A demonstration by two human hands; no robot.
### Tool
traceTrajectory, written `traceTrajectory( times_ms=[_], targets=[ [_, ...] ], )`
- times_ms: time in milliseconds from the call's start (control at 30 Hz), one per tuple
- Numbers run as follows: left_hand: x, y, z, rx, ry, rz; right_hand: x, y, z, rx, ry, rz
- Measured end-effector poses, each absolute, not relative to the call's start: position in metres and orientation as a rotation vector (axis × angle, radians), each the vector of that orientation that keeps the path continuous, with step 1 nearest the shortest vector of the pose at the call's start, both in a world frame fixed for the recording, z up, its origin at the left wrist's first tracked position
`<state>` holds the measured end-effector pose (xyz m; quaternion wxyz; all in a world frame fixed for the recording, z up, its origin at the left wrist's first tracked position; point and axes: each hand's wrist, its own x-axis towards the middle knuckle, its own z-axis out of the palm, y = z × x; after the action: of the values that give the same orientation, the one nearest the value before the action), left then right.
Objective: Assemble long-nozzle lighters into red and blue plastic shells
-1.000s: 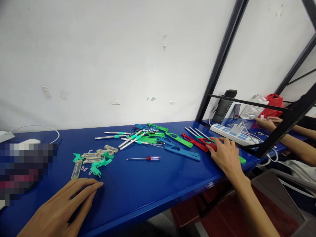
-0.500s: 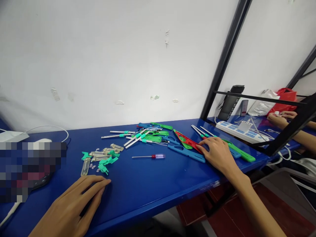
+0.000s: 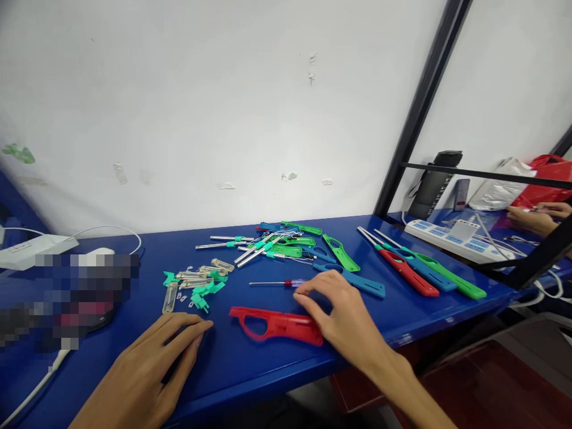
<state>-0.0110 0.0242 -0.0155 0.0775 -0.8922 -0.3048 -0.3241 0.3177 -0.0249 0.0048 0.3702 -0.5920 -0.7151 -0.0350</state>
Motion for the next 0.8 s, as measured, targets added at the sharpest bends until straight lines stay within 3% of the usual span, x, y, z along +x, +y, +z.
traceTrajectory(
  times_ms=[200, 433, 800],
  targets=[
    [-0.011, 0.022, -0.015, -2.708, -0.962, -0.953, 0.290, -0.026, 0.006, -1.400, -1.874, -0.049],
    [-0.008, 0.019, -0.016, -2.756, -1.037, -0.934, 0.270, -0.066, 0.016, -1.219, -2.439, 0.194],
    [-0.007, 0.018, -0.013, -2.751, -1.068, -0.910, 0.287, -0.036, -0.009, -1.445, -2.178, 0.116]
  ],
)
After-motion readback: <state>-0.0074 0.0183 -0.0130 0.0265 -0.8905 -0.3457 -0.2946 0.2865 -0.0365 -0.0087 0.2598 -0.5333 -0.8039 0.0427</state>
